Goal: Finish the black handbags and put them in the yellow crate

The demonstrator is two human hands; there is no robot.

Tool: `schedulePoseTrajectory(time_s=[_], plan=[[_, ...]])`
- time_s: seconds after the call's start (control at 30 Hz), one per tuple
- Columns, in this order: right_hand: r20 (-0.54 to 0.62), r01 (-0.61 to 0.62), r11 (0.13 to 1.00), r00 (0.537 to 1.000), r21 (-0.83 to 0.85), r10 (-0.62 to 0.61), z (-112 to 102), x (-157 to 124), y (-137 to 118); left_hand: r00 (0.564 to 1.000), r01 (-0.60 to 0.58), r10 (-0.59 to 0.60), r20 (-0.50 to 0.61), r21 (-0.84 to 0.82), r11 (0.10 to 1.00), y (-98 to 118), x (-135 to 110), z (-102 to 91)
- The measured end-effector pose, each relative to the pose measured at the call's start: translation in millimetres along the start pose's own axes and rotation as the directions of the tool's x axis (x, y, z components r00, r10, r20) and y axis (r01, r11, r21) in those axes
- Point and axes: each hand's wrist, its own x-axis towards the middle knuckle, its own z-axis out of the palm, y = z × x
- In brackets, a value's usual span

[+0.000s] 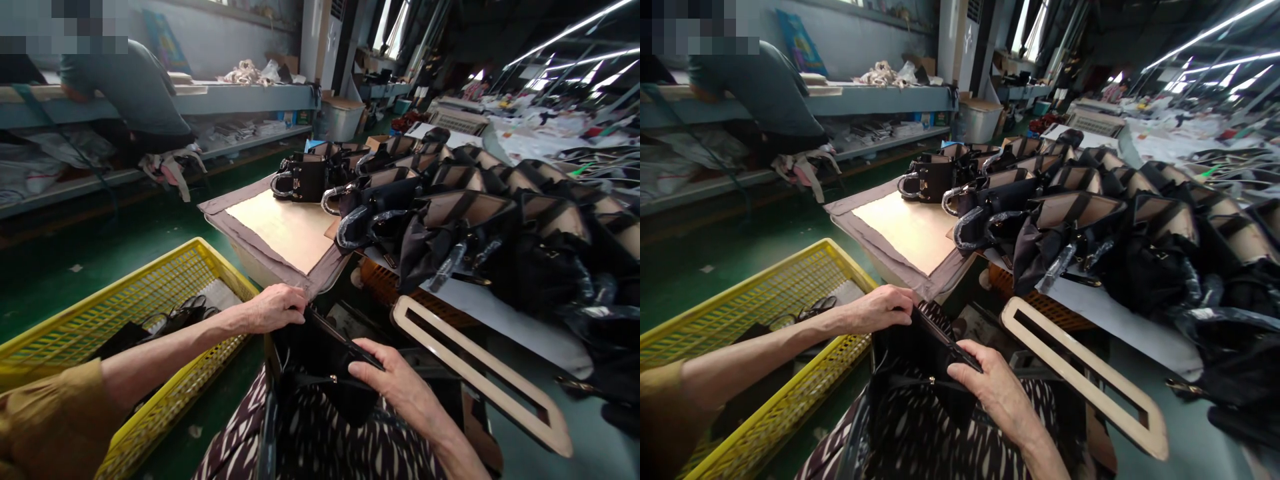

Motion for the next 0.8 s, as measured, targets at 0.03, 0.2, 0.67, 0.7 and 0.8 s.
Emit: schedulePoseTrajectory(time_s=[0.03,0.2,0.67,0.7,0.8], plan=[[0.028,0.017,0.999,0.999,0.046,-0.018,-1,2,3,1.000,0.023,-0.023,-0.011,0.007,1.000,0,0,1.4],[0.025,0.052,0.990,0.998,0.128,-0.056,-6,9,18,0.995,0.091,-0.090,-0.034,0.047,0.995,3,2,6.8],[-0.414,0.113,0.934,0.873,-0.340,-0.256,14,12,33,0.989,0.142,-0.138,-0.060,0.063,0.988,4,9,14.0],[-0.407,0.115,0.935,0.877,-0.336,-0.255,16,13,31,0.988,0.145,-0.141,-0.060,0.064,0.987,4,10,14.1],[-0.398,0.128,0.939,0.881,-0.318,-0.255,17,16,26,0.984,0.168,-0.163,-0.076,0.065,0.984,2,11,14.8]])
